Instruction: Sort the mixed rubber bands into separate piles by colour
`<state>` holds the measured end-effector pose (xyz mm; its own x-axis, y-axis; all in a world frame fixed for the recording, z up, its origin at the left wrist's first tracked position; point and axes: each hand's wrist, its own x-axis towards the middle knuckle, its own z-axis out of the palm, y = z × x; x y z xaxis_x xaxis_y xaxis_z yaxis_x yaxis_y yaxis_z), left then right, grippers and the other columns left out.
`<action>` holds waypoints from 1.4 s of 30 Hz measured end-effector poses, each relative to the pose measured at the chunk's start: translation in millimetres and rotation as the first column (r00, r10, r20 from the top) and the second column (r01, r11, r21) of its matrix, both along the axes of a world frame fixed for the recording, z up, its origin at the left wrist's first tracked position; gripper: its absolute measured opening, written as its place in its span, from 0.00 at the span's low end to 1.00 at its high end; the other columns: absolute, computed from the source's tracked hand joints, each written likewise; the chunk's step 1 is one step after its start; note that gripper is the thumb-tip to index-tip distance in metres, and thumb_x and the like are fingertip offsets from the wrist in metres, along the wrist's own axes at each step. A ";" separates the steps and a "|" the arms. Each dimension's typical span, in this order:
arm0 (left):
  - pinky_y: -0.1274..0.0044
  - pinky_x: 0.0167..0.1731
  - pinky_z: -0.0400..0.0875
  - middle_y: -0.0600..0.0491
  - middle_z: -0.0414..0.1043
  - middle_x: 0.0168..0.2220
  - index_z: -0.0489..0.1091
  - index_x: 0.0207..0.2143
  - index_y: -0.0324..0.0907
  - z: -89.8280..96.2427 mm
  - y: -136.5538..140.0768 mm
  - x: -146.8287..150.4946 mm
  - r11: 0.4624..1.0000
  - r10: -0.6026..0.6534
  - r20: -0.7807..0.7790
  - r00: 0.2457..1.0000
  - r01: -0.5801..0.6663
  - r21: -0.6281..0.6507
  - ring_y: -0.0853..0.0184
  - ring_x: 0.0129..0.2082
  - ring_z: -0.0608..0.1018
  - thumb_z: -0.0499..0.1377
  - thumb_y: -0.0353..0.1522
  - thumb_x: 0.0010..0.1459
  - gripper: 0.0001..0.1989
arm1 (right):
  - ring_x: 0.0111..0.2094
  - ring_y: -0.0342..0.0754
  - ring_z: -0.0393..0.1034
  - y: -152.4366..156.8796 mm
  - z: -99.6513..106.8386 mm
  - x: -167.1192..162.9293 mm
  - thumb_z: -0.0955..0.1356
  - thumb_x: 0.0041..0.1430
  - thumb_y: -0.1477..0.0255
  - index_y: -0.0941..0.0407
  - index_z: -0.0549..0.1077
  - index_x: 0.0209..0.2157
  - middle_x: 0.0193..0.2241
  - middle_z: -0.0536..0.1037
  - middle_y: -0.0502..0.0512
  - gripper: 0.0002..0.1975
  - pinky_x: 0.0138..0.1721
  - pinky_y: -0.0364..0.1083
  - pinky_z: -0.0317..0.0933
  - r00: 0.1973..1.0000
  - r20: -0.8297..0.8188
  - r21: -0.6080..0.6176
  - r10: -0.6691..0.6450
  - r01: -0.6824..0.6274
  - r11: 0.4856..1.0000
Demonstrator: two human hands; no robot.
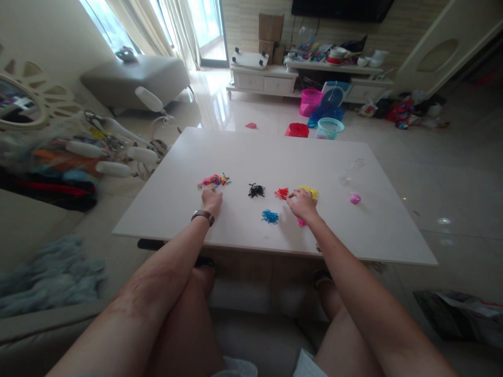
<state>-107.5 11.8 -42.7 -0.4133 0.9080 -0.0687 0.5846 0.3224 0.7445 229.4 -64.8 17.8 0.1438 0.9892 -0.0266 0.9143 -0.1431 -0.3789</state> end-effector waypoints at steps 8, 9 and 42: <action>0.70 0.44 0.75 0.44 0.81 0.41 0.80 0.43 0.38 -4.8 -2.7 -6.2 0.974 0.213 0.162 0.964 -0.222 0.037 0.58 0.42 0.82 0.63 0.31 0.52 0.15 | 0.58 0.61 0.59 -0.5 -1.6 -0.4 0.65 0.59 0.65 0.51 0.78 0.39 0.55 0.73 0.57 0.12 0.55 0.59 0.57 1.000 -0.004 -0.004 0.011 -0.011 1.000; 0.71 0.43 0.75 0.44 0.81 0.41 0.80 0.43 0.39 -4.6 -3.0 -6.4 0.973 0.221 0.165 0.961 -0.229 0.029 0.58 0.42 0.82 0.63 0.32 0.52 0.15 | 0.58 0.61 0.59 -0.7 -1.6 -0.7 0.65 0.60 0.65 0.51 0.78 0.39 0.54 0.73 0.57 0.12 0.55 0.59 0.57 1.000 -0.004 -0.008 0.013 -0.013 1.000; 0.70 0.49 0.71 0.45 0.81 0.45 0.80 0.41 0.42 -2.0 -6.1 -13.7 0.998 0.051 -0.081 0.995 -0.053 -0.030 0.57 0.47 0.80 0.57 0.26 0.52 0.17 | 0.57 0.61 0.60 -0.1 -3.8 -4.7 0.65 0.59 0.65 0.51 0.78 0.40 0.53 0.75 0.56 0.12 0.54 0.59 0.58 0.996 0.028 -0.061 0.079 -0.077 0.995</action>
